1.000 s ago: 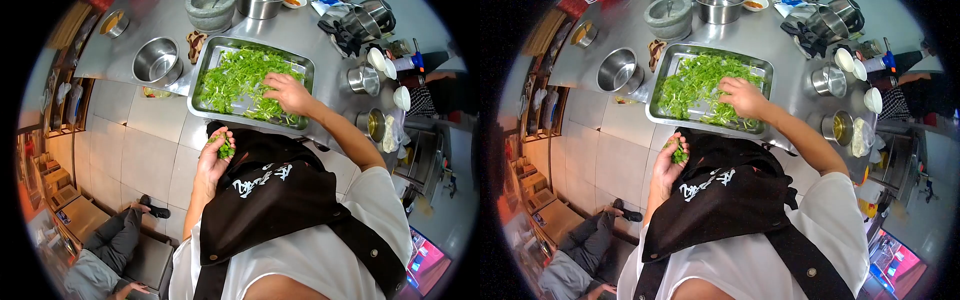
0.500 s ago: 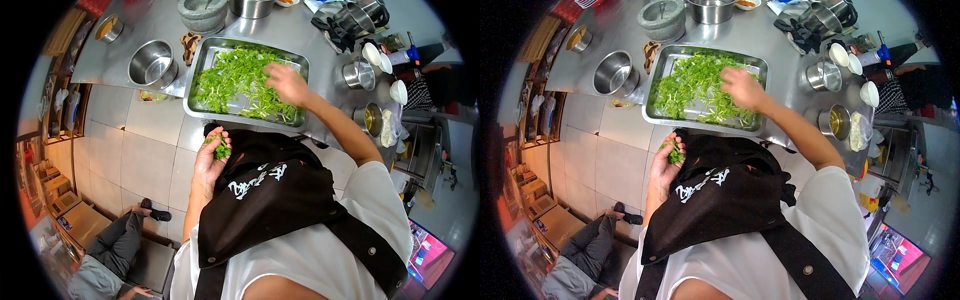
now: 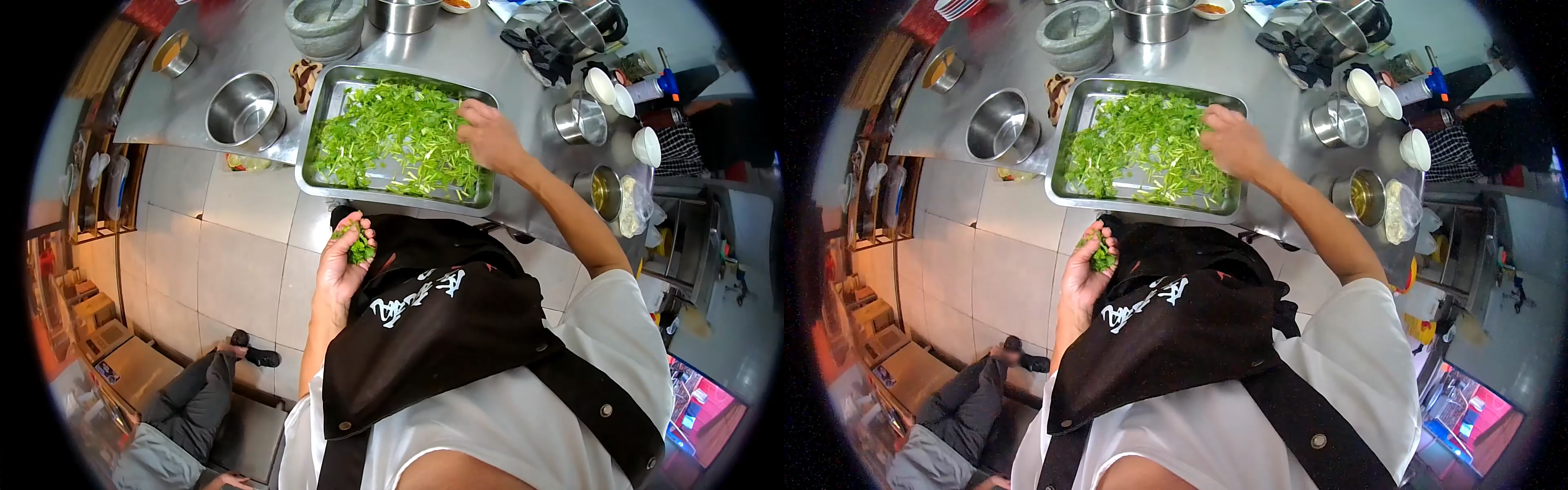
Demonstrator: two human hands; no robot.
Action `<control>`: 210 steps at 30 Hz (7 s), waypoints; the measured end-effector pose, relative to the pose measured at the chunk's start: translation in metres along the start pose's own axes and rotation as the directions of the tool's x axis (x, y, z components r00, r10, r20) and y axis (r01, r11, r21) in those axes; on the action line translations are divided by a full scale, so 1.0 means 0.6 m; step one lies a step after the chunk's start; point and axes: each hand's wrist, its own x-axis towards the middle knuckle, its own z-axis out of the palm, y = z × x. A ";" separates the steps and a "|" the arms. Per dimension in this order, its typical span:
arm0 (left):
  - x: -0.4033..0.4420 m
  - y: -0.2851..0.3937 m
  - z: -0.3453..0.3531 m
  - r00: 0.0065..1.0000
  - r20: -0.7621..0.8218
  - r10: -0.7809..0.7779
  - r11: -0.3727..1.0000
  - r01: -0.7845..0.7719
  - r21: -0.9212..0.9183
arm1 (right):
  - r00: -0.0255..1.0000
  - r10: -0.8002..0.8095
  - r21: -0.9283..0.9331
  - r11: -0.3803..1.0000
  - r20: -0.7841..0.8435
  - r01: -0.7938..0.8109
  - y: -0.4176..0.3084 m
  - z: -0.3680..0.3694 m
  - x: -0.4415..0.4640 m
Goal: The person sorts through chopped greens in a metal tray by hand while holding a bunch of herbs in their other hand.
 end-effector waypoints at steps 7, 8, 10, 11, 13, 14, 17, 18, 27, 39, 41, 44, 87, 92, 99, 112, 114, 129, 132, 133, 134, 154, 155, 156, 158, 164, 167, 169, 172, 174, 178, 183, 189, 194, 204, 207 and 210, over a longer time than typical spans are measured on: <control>-0.003 0.000 0.010 1.000 0.005 -0.011 1.000 0.011 0.006 | 0.990 -0.142 -0.013 0.990 -0.028 0.141 -0.026 0.005 0.011; -0.003 0.000 0.008 1.000 0.006 -0.008 1.000 0.008 0.001 | 0.993 -0.117 -0.073 0.991 -0.004 0.117 -0.025 -0.001 0.013; -0.004 0.002 0.004 1.000 0.004 -0.001 1.000 0.001 -0.008 | 0.989 -0.104 0.000 0.994 -0.103 0.105 -0.039 -0.017 0.034; -0.005 0.001 0.003 1.000 -0.004 -0.001 1.000 0.001 -0.012 | 0.984 -0.094 0.038 0.994 -0.154 0.101 -0.049 -0.018 0.046; -0.004 -0.001 0.007 1.000 -0.013 -0.008 1.000 0.008 -0.017 | 0.978 -0.157 0.053 0.985 -0.138 0.165 -0.070 0.001 0.071; -0.003 -0.002 0.007 1.000 -0.013 -0.010 1.000 0.010 -0.012 | 0.974 -0.185 0.059 0.979 -0.128 0.194 -0.083 0.009 0.084; -0.001 -0.004 0.008 1.000 -0.021 -0.010 1.000 0.010 -0.005 | 0.951 -0.294 0.237 0.921 -0.100 0.310 -0.144 0.025 0.129; -0.003 -0.004 0.011 1.000 -0.029 -0.007 1.000 0.007 -0.008 | 0.939 -0.329 0.251 0.904 -0.105 0.345 -0.163 0.032 0.140; -0.015 0.005 -0.021 0.998 -0.050 0.046 0.996 -0.049 -0.070 | 0.976 -0.201 0.017 0.979 -0.080 0.203 -0.104 0.021 0.137; 0.000 0.011 0.004 0.999 -0.024 0.022 1.000 -0.022 0.001 | 0.951 -0.281 0.087 0.952 -0.130 0.293 -0.093 0.035 0.110; -0.003 0.012 0.002 0.999 -0.036 0.033 0.999 -0.034 -0.012 | 0.976 -0.211 0.077 0.974 -0.050 0.214 -0.081 0.025 0.109; -0.001 0.010 -0.011 0.998 -0.064 0.018 1.000 -0.018 -0.013 | 0.993 -0.114 0.141 0.984 0.036 0.108 -0.078 0.000 0.116; 0.005 0.015 -0.019 0.997 -0.069 0.040 0.998 -0.043 -0.045 | 0.996 -0.008 0.373 0.927 0.094 -0.028 -0.074 0.013 0.110; 0.007 0.010 -0.007 0.998 -0.065 0.004 1.000 -0.005 -0.028 | 0.983 -0.156 0.290 0.940 -0.095 0.177 -0.091 0.046 0.112; 0.009 0.015 -0.003 0.999 -0.042 0.023 0.999 -0.024 -0.031 | 0.968 -0.015 0.608 0.780 0.250 -0.145 -0.097 0.020 0.120; 0.014 0.009 -0.010 0.999 -0.045 0.004 0.999 -0.006 -0.044 | 0.996 -0.009 0.401 0.916 0.087 -0.027 -0.090 0.020 0.136; 0.013 0.010 -0.001 0.999 -0.052 -0.006 0.999 0.004 -0.032 | 0.993 -0.108 0.297 0.948 -0.045 0.117 -0.104 0.034 0.153; 0.007 0.009 0.002 0.996 -0.090 -0.011 0.999 0.007 -0.036 | 0.975 -0.219 0.408 0.887 -0.044 0.217 -0.150 0.055 0.204; 0.007 0.015 0.010 0.997 -0.080 -0.010 1.000 0.008 -0.025 | 0.965 -0.253 0.365 0.907 0.069 0.212 -0.156 0.049 0.208; 0.006 0.018 0.007 0.997 -0.071 0.000 0.999 -0.002 -0.034 | 0.972 -0.202 0.317 0.935 0.116 0.157 -0.153 0.034 0.205; 0.004 0.019 0.004 0.998 -0.062 0.012 0.999 -0.014 -0.048 | 0.975 -0.152 0.264 0.959 0.163 0.105 -0.147 0.022 0.201; 0.007 0.019 -0.007 0.997 -0.077 0.009 0.999 -0.013 -0.052 | 0.985 -0.170 0.330 0.931 0.020 0.154 -0.130 0.069 0.209; 0.006 0.018 -0.009 0.996 -0.085 0.004 0.999 -0.008 -0.053 | 0.984 -0.177 0.296 0.941 0.015 0.165 -0.127 0.073 0.203; 0.004 0.017 -0.009 0.996 -0.092 0.000 0.999 -0.005 -0.054 | 0.983 -0.184 0.260 0.949 0.008 0.176 -0.124 0.073 0.199; 0.004 0.019 -0.011 0.995 -0.097 -0.004 0.998 -0.001 -0.058 | 0.989 -0.146 0.206 0.967 -0.030 0.149 -0.114 0.069 0.189; 0.009 0.018 -0.014 0.997 -0.075 -0.007 0.998 0.003 -0.055 | 0.981 -0.131 0.193 0.968 -0.146 0.158 -0.118 0.059 0.186; 0.007 0.022 -0.001 0.997 -0.077 -0.003 0.999 -0.001 -0.047 | 0.973 -0.180 0.189 0.960 -0.143 0.206 -0.133 0.068 0.196; 0.009 0.022 0.001 0.998 -0.070 0.001 0.998 -0.005 -0.059 | 0.973 -0.200 0.181 0.959 -0.115 0.219 -0.138 0.070 0.200; 0.005 0.024 -0.001 0.997 -0.071 -0.001 0.998 -0.004 -0.066 | 0.973 -0.188 0.193 0.958 -0.135 0.212 -0.142 0.081 0.201; 0.004 0.023 -0.008 0.996 -0.083 0.016 0.998 -0.022 -0.065 | 0.967 -0.146 0.204 0.961 -0.207 0.189 -0.137 0.085 0.198; 0.003 0.017 -0.012 0.996 -0.087 0.008 0.996 -0.016 -0.085 | 0.964 -0.135 0.242 0.951 -0.227 0.190 -0.132 0.077 0.197; 0.006 0.016 0.000 0.997 -0.075 -0.006 0.998 0.002 -0.055 | 0.964 -0.255 0.177 0.948 -0.082 0.265 -0.141 0.081 0.200; 0.009 0.018 0.003 0.997 -0.072 0.006 0.999 -0.009 -0.033 | 0.952 -0.298 0.058 0.951 -0.072 0.302 -0.137 0.079 0.199; 0.008 0.017 0.003 0.998 -0.067 -0.004 0.999 0.002 -0.034 | 0.968 -0.235 0.190 0.950 -0.091 0.249 -0.129 0.052 0.189; 0.021 0.015 0.035 1.000 -0.009 -0.013 0.999 0.014 0.036 | 0.979 0.019 0.883 0.430 0.201 -0.189 -0.099 0.026 0.148; 0.026 0.014 0.058 1.000 0.006 -0.004 0.996 0.003 0.090 | 0.920 -0.091 0.900 0.264 0.382 -0.348 -0.104 0.004 0.137; 0.029 0.008 0.077 1.000 0.025 0.004 0.994 -0.007 0.112 | 0.919 -0.249 0.847 0.512 0.306 -0.143 -0.136 -0.027 0.127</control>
